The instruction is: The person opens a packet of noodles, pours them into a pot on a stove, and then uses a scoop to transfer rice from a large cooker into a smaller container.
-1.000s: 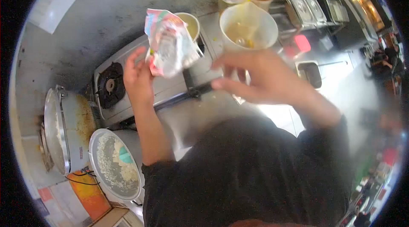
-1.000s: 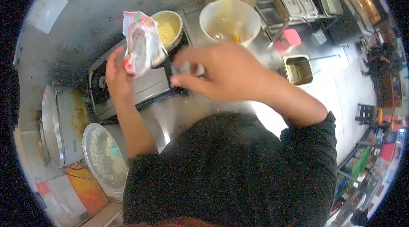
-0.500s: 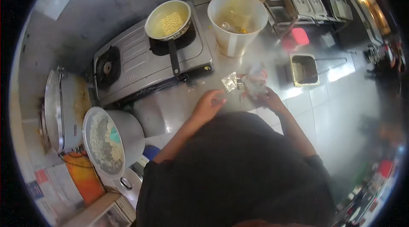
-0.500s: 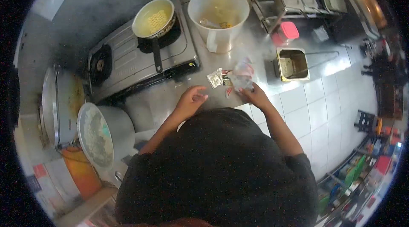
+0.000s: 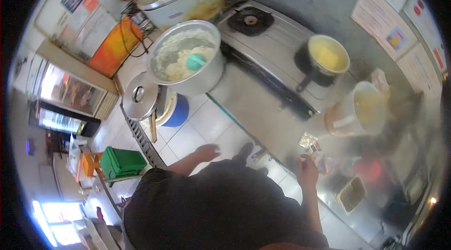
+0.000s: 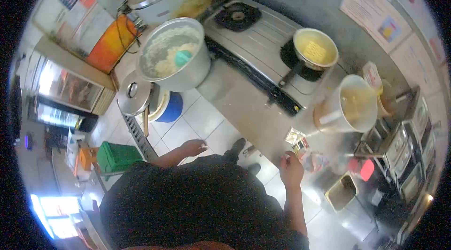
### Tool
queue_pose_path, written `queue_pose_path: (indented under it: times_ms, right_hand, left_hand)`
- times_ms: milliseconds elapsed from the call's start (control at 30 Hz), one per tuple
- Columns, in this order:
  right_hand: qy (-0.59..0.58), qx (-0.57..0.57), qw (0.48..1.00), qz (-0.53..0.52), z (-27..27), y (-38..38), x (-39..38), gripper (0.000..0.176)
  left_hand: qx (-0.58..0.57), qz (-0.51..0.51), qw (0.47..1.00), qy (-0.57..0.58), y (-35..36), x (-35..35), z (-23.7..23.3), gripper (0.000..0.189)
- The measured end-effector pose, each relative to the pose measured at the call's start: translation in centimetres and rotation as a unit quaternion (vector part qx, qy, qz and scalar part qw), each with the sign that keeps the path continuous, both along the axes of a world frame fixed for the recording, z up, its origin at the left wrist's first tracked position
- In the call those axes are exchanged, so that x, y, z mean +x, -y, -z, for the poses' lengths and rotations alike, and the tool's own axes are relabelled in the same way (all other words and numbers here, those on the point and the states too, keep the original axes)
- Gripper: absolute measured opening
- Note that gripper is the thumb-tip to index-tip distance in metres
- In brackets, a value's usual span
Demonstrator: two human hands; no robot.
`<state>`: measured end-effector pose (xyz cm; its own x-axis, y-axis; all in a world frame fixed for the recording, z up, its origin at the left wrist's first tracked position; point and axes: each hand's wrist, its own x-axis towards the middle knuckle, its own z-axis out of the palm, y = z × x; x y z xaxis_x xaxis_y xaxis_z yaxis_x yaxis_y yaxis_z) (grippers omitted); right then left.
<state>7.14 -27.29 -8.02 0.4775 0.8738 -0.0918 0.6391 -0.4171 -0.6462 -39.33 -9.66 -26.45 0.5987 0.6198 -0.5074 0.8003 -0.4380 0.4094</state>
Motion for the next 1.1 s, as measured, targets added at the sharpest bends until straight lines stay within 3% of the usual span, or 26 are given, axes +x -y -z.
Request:
queue_pose_path:
  times_ms: [33, 67, 100, 133, 167, 200, 300, 367, 433, 467, 500, 533, 567, 600, 633, 667, 700, 767, 800, 867, 967, 1000, 1100]
  right_hand:
    - [0.01, 0.038, 0.998, -0.043, -0.2, -1.7, -1.0, 0.021]
    - [0.022, 0.075, 0.993, -0.085, -0.3, -3.5, -2.0, 0.019]
    - [0.038, 0.113, 0.985, -0.128, -0.9, -5.5, -3.0, 0.017]
    - [0.005, 0.045, 0.988, -0.145, -4.3, -7.4, -5.0, 0.021]
    - [-0.002, 0.103, 0.979, -0.177, -5.1, -9.3, -6.9, 0.019]
    - [-0.011, 0.158, 0.965, -0.211, -5.6, -11.2, -8.5, 0.017]
    - [-0.002, 0.222, 0.928, -0.3, -10.0, -18.8, -13.1, 0.014]
    - [0.027, 0.259, 0.9, -0.348, -13.2, -25.2, -16.8, 0.014]
    - [0.063, 0.297, 0.869, -0.391, -16.0, -32.6, -20.9, 0.016]
    - [0.016, 0.222, 0.893, -0.391, -17.2, -36.3, -23.2, 0.022]
    - [0.076, 0.152, 0.906, -0.388, -17.6, -40.3, -25.5, 0.028]
    - [0.137, 0.075, 0.911, -0.382, -17.5, -43.8, -27.5, 0.033]
    - [0.195, 0.034, 0.896, -0.398, -15.9, -47.3, -28.8, 0.035]
    - [0.254, -0.008, 0.876, -0.409, -13.5, -50.3, -29.6, 0.037]
    - [0.292, -0.09, 0.846, -0.437, -10.6, -52.9, -29.8, 0.041]
    - [0.327, -0.172, 0.806, -0.463, -7.4, -55.5, -29.9, 0.044]
    - [0.358, -0.247, 0.758, -0.485, -6.3, -57.3, -30.2, 0.048]
    - [0.37, -0.271, 0.748, -0.48, -7.5, -58.0, -31.4, 0.045]
    - [0.375, -0.286, 0.741, -0.478, -8.6, -57.5, -32.0, 0.043]
    - [0.339, -0.229, 0.788, -0.461, -12.8, -56.2, -32.6, 0.03]
    - [0.282, -0.146, 0.834, -0.45, -19.6, -54.7, -31.0, 0.04]
    - [0.268, -0.128, 0.836, -0.461, -22.9, -54.0, -30.6, 0.042]
    - [0.213, -0.004, 0.886, -0.411, -29.9, -52.9, -28.6, 0.036]
  left_hand:
    - [-0.007, 0.005, 0.999, -0.032, 0.8, -6.4, 6.6, 0.054]
    - [-0.065, -0.093, 0.989, -0.097, 2.3, -8.2, 0.6, 0.057]
    - [-0.076, -0.115, 0.974, -0.179, 3.4, -12.8, 2.3, 0.057]
    - [-0.118, -0.045, 0.992, -0.003, 4.7, -22.6, 9.3, 0.06]
    - [-0.016, 0.087, 0.995, -0.051, 6.6, -25.9, 6.6, 0.057]
    - [-0.089, -0.197, 0.953, -0.212, 7.8, -25.3, 4.7, 0.05]
    - [-0.149, -0.344, 0.893, -0.248, 8.8, -26.6, -2.9, 0.053]
    - [-0.185, -0.351, 0.889, -0.227, 8.7, -29.7, 0.9, 0.054]
    - [-0.208, -0.295, 0.919, -0.158, 7.8, -33.4, 7.0, 0.054]
    - [-0.214, -0.272, 0.931, -0.118, 6.2, -34.4, 8.8, 0.055]
    - [-0.121, -0.269, 0.953, -0.073, 5.7, -34.8, 10.0, 0.054]
    - [-0.09, -0.331, 0.936, -0.082, 3.5, -31.6, 4.3, 0.051]
    - [-0.151, -0.365, 0.918, -0.038, 1.5, -31.7, 4.0, 0.047]
    - [-0.103, -0.396, 0.912, 0.045, 0.2, -31.7, 4.6, 0.047]
    - [-0.039, -0.328, 0.937, 0.111, -1.5, -32.7, 7.7, 0.046]
    - [-0.118, -0.397, 0.906, 0.084, -4.0, -30.9, 2.2, 0.043]
    - [-0.091, -0.378, 0.915, 0.11, -5.6, -30.1, 0.3, 0.041]
    - [-0.028, -0.339, 0.927, 0.155, -9.0, -30.3, -2.6, 0.039]
    - [-0.052, -0.379, 0.906, 0.179, -10.5, -29.8, -4.6, 0.039]
    - [-0.097, -0.454, 0.855, 0.231, -13.5, -28.7, -8.6, 0.038]
    - [-0.008, -0.388, 0.892, 0.232, -18.0, -28.3, -11.5, 0.04]
    - [-0.065, -0.382, 0.896, 0.215, -20.0, -27.5, -14.5, 0.053]
    - [0.012, -0.338, 0.883, 0.326, -24.8, -24.4, -20.3, 0.075]
